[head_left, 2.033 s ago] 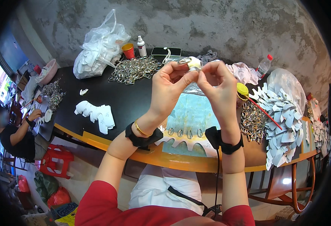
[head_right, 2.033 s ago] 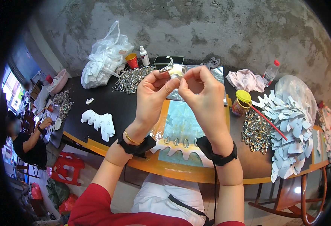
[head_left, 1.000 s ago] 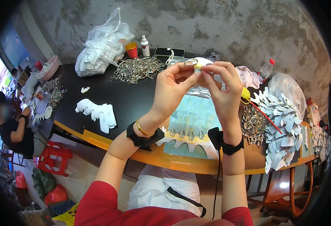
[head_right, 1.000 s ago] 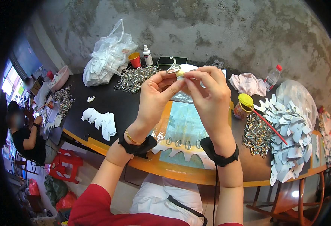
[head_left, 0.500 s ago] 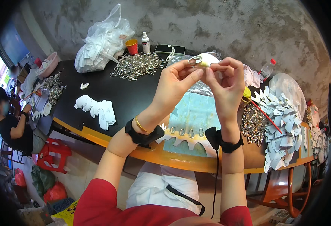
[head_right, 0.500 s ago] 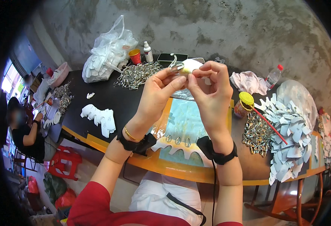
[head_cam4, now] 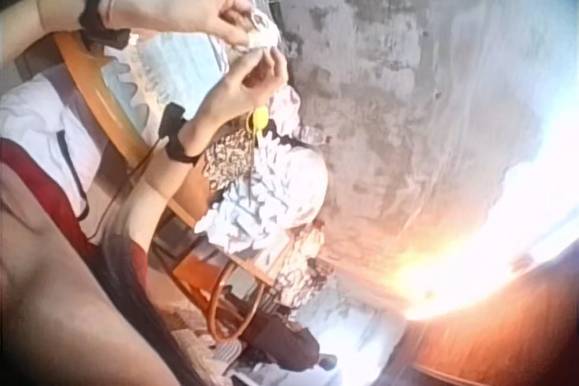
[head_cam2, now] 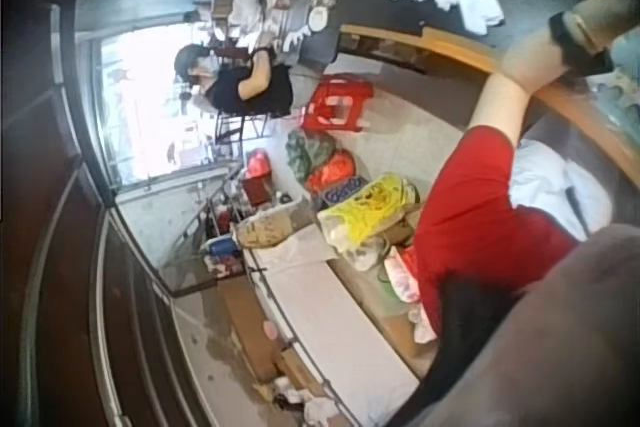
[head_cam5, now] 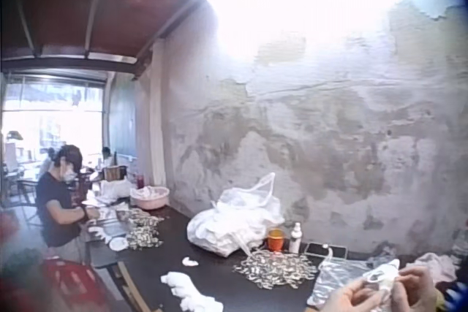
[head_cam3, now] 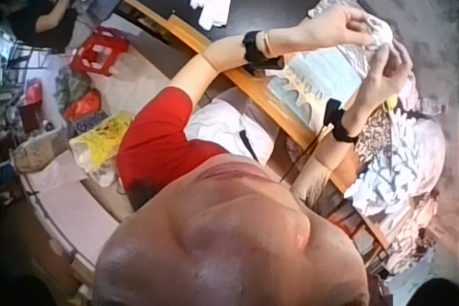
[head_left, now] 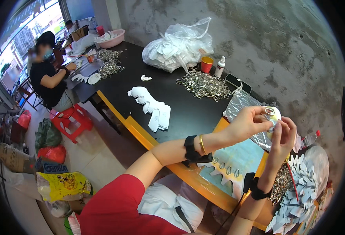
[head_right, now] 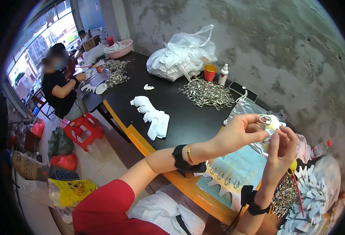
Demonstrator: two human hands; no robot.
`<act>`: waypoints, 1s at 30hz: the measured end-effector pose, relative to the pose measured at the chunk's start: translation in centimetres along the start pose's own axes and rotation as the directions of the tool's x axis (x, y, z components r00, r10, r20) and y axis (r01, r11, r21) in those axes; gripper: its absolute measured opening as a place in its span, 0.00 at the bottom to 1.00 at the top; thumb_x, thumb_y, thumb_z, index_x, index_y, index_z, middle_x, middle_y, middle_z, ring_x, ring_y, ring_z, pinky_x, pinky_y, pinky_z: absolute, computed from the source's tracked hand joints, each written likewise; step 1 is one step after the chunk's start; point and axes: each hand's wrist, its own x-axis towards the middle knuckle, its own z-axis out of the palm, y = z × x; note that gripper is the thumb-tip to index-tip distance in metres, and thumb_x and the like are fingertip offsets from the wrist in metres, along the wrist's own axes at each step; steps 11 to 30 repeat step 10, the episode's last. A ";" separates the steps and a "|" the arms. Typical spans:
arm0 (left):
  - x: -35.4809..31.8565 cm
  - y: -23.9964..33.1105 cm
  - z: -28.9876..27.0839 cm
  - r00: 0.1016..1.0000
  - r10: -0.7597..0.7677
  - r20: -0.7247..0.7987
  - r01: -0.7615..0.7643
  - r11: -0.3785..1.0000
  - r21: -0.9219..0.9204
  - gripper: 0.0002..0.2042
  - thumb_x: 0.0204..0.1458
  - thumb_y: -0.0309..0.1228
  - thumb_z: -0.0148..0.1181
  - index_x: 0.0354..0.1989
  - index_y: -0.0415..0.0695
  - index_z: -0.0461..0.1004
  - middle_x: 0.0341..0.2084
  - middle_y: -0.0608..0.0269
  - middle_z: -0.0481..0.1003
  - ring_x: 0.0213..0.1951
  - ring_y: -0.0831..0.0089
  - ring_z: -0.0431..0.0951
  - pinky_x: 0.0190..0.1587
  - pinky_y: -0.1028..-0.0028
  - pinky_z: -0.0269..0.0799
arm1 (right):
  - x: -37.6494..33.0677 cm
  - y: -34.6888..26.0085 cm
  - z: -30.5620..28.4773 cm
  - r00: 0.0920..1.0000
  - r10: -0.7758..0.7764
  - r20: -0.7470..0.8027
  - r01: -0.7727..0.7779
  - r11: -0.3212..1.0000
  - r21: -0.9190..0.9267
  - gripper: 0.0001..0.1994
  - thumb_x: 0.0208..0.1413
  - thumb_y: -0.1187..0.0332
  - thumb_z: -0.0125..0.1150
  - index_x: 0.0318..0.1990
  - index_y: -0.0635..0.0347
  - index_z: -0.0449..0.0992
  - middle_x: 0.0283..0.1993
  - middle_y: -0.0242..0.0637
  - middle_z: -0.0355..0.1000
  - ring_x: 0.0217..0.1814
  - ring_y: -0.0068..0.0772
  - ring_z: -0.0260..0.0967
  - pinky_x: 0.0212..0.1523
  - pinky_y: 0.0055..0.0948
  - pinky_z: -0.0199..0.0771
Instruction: Applying glue and attaching decorative components to shoe upper parts.
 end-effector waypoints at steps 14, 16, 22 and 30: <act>0.1 1.3 -1.6 0.987 -0.160 -0.013 0.159 0.987 -0.029 0.17 0.50 0.29 0.58 0.49 0.39 0.68 0.38 0.65 0.74 0.39 0.81 0.73 0.43 0.79 0.70 | 1.2 0.4 -2.2 0.839 0.389 0.380 -0.541 0.674 0.503 0.23 0.61 0.54 0.40 0.57 0.60 0.57 0.54 0.35 0.62 0.50 0.32 0.66 0.54 0.28 0.58; 0.1 1.3 -1.6 0.987 -0.160 -0.013 0.159 0.987 -0.029 0.17 0.50 0.29 0.58 0.49 0.39 0.68 0.38 0.65 0.74 0.39 0.81 0.73 0.43 0.79 0.70 | 1.2 0.4 -2.2 0.839 0.389 0.380 -0.541 0.674 0.503 0.23 0.61 0.54 0.40 0.57 0.60 0.57 0.54 0.35 0.62 0.50 0.32 0.66 0.54 0.28 0.58; 0.1 1.3 -1.6 0.987 -0.160 -0.013 0.159 0.987 -0.029 0.17 0.50 0.29 0.58 0.49 0.39 0.68 0.38 0.65 0.74 0.39 0.81 0.73 0.43 0.79 0.70 | 1.2 0.4 -2.2 0.839 0.389 0.380 -0.541 0.674 0.503 0.23 0.61 0.54 0.40 0.57 0.60 0.57 0.54 0.35 0.62 0.50 0.32 0.66 0.54 0.28 0.58; 0.1 1.3 -1.6 0.987 -0.160 -0.013 0.159 0.987 -0.029 0.17 0.50 0.29 0.58 0.49 0.39 0.68 0.38 0.65 0.74 0.39 0.81 0.73 0.43 0.79 0.70 | 1.2 0.4 -2.2 0.839 0.389 0.380 -0.541 0.674 0.503 0.23 0.61 0.54 0.40 0.57 0.60 0.57 0.54 0.35 0.62 0.50 0.32 0.66 0.54 0.28 0.58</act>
